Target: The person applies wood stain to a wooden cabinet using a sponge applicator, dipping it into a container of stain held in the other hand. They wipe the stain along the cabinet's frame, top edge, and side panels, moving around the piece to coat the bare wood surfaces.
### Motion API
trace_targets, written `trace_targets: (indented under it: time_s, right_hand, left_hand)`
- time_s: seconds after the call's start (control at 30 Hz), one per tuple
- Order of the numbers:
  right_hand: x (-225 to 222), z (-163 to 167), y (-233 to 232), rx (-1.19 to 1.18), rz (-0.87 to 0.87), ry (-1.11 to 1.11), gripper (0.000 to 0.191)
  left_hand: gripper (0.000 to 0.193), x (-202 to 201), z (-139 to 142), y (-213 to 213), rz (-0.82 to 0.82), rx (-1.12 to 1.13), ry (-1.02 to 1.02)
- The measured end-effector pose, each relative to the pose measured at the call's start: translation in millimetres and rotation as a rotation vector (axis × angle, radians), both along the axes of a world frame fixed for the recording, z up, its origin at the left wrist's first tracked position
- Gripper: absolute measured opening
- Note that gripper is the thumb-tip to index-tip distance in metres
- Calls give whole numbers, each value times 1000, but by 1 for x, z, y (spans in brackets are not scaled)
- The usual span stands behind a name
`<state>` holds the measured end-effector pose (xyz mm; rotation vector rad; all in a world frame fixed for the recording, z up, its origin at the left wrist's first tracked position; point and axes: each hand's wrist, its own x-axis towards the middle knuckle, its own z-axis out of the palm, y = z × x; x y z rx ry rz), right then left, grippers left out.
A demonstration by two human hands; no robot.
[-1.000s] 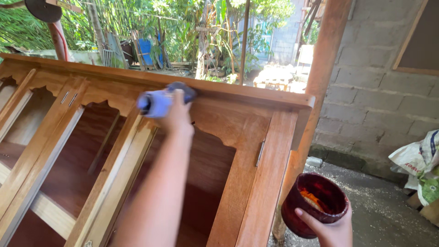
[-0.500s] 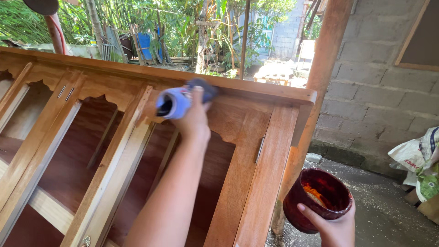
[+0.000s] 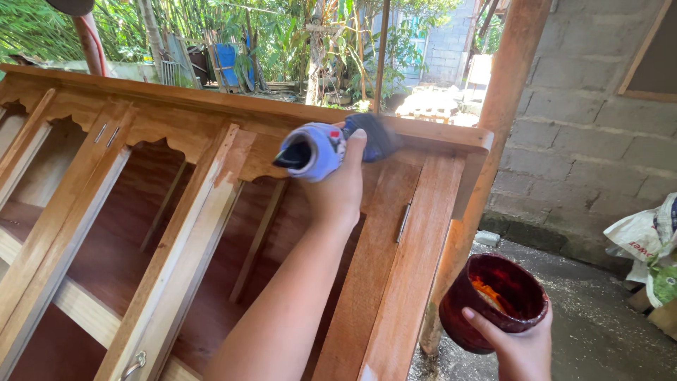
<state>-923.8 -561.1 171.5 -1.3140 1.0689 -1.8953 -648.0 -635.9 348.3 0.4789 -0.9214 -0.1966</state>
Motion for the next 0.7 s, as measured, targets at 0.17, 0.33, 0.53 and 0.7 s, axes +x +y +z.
trace_targets:
  time_s: [0.17,0.33,0.53,0.7]
  right_hand:
    - [-6,2,3,27,-50,59,92]
    - [-7,0,6,48,-29,13,94]
    - [-8,-4,8,16,-33,-3,95]
    - [-9,-7,8,25,-44,-25,98]
  left_hand:
    - [26,70,10,-1,429,77,24]
    - [21,60,7,-7,572,-92,-183]
    - [9,-48,4,45,160,-217,-545]
    - [28,-74,20,42,-37,-34,-579]
